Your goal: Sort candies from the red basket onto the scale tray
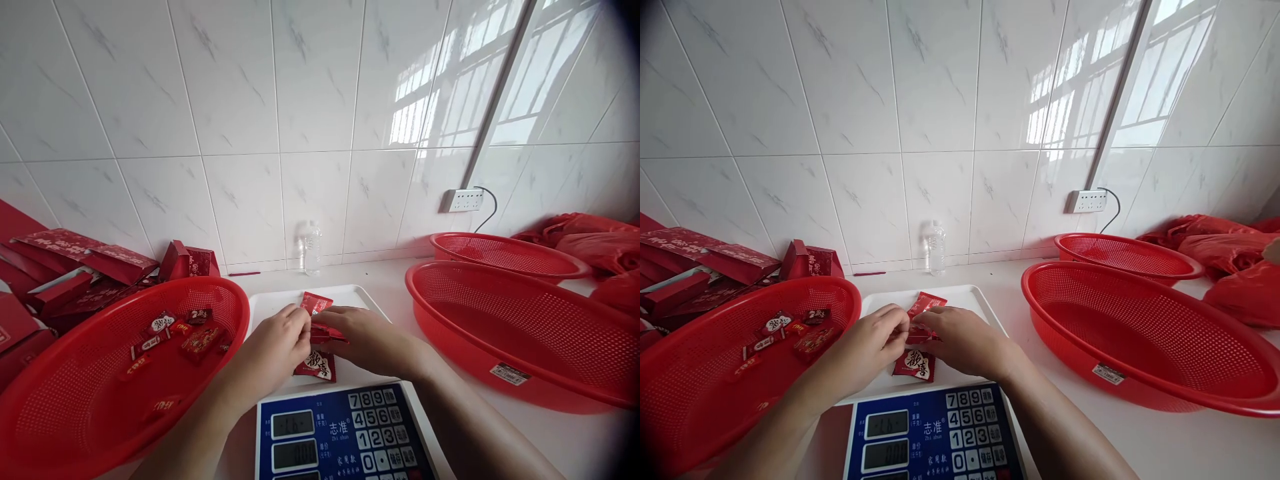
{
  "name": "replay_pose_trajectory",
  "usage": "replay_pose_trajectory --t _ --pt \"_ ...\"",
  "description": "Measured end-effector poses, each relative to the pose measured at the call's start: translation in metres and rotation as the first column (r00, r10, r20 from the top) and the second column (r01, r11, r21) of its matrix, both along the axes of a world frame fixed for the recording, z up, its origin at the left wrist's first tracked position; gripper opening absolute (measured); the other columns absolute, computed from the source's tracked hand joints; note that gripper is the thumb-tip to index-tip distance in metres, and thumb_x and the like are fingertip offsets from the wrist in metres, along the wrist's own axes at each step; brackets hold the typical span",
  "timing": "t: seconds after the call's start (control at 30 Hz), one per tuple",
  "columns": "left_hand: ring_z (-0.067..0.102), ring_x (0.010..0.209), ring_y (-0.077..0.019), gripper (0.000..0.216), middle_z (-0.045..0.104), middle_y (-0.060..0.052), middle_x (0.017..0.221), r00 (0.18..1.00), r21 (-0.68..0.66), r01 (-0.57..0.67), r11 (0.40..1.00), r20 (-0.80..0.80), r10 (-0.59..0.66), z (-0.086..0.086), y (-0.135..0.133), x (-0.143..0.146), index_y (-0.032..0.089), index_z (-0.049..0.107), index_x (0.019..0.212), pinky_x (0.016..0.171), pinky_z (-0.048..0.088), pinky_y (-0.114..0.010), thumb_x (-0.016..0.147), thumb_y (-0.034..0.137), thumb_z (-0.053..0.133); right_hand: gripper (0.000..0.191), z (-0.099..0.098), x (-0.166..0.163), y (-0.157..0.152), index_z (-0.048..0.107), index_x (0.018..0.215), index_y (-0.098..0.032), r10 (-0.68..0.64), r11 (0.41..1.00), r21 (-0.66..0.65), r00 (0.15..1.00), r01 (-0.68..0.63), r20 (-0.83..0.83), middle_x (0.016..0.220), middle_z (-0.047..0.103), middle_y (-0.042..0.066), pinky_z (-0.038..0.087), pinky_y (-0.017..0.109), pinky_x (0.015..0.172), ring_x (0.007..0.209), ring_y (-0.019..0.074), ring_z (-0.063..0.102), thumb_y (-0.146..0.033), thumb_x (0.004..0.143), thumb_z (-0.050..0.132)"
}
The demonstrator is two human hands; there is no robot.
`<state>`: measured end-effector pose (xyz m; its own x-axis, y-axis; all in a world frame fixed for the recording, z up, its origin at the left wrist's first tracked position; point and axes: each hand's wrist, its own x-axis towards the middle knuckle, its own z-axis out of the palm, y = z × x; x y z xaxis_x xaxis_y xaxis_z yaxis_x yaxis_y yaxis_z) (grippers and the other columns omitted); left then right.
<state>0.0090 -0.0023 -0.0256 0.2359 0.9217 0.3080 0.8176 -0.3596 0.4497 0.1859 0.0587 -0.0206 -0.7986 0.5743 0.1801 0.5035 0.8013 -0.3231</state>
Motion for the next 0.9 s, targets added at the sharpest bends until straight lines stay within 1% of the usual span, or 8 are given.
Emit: replay_pose_trajectory --t 0.1,0.2,0.3,0.37,0.47,0.7,0.8,0.9 --pt "0.054 0.066 -0.0116 0.014 0.056 0.003 0.078 0.981 0.018 0.002 1.0 0.195 -0.006 0.003 0.0 0.0 0.022 0.047 0.077 0.057 0.042 -0.024 0.087 0.015 0.041 0.015 0.0 0.002 0.0 0.065 0.096 -0.02 -0.015 1.0 -0.003 0.998 0.015 -0.068 0.092 0.069 0.005 0.045 0.029 0.066 0.079 0.0162 0.061 -0.027 0.089 0.054" --pt "0.059 0.076 -0.0123 0.01 0.06 0.002 0.084 0.917 0.023 0.044 0.999 0.396 -0.049 0.005 -0.001 -0.001 0.022 0.051 0.085 0.064 0.048 -0.024 0.092 0.025 0.044 0.014 0.003 0.005 -0.002 0.063 0.084 -0.019 -0.044 0.999 -0.034 0.993 0.041 -0.112 0.079 0.068 0.003 0.042 0.027 0.059 0.068 0.0136 0.057 -0.029 0.088 0.054" --pt "0.063 0.087 -0.0142 0.015 0.063 -0.001 0.097 0.839 -0.033 0.129 0.991 0.536 -0.091 0.008 -0.002 0.0 0.024 0.055 0.099 0.071 0.053 -0.026 0.091 0.036 0.052 0.014 0.007 0.009 -0.004 0.062 0.086 -0.019 -0.022 0.992 -0.124 0.973 -0.006 -0.228 0.079 0.068 0.001 0.043 0.026 0.061 0.067 0.0121 0.057 -0.029 0.089 0.054" --pt "0.065 0.087 -0.0147 0.021 0.065 -0.001 0.099 0.791 -0.089 0.203 0.975 0.602 -0.11 0.009 -0.003 0.0 0.025 0.056 0.105 0.073 0.054 -0.027 0.09 0.039 0.055 0.018 0.009 0.011 -0.004 0.063 0.091 -0.019 0.002 0.981 -0.184 0.955 -0.059 -0.296 0.082 0.068 0.001 0.044 0.025 0.063 0.07 0.0121 0.059 -0.033 0.09 0.053" --pt "0.066 0.082 -0.0148 0.018 0.067 -0.001 0.092 0.745 -0.102 0.232 0.967 0.658 -0.11 0.009 -0.003 0.002 0.024 0.059 0.102 0.07 0.055 -0.027 0.09 0.037 0.056 0.022 0.01 0.012 -0.004 0.064 0.093 -0.02 0.011 0.967 -0.233 0.935 -0.1 -0.354 0.084 0.068 0.001 0.046 0.025 0.066 0.073 0.0122 0.06 -0.039 0.089 0.055" --pt "0.064 0.077 -0.0148 0.017 0.067 -0.001 0.085 0.728 -0.028 0.171 0.985 0.677 -0.107 0.004 0.0 0.006 0.021 0.061 0.09 0.067 0.053 -0.025 0.088 0.037 0.059 0.025 0.009 0.011 -0.003 0.063 0.093 -0.02 0.0 0.959 -0.261 0.915 -0.115 -0.404 0.082 0.068 0.001 0.046 0.025 0.063 0.071 0.0122 0.059 -0.043 0.088 0.057" --pt "0.063 0.077 -0.0142 0.018 0.066 -0.001 0.085 0.712 -0.027 0.186 0.982 0.693 -0.116 0.003 0.001 0.006 0.021 0.061 0.092 0.068 0.052 -0.025 0.088 0.039 0.059 0.025 0.009 0.011 -0.004 0.062 0.084 -0.018 -0.009 0.96 -0.255 0.903 -0.112 -0.43 0.074 0.064 0.0 0.043 0.024 0.057 0.064 0.0106 0.054 -0.043 0.088 0.057" --pt "0.061 0.083 -0.0148 0.021 0.064 -0.002 0.09 0.693 -0.04 0.238 0.971 0.708 -0.14 0.004 0.001 0.004 0.022 0.061 0.098 0.072 0.051 -0.026 0.088 0.04 0.059 0.028 0.01 0.011 -0.004 0.06 0.078 -0.018 -0.073 0.958 -0.277 0.876 -0.071 -0.476 0.068 0.058 -0.001 0.039 0.023 0.051 0.06 0.0099 0.049 -0.045 0.085 0.06"
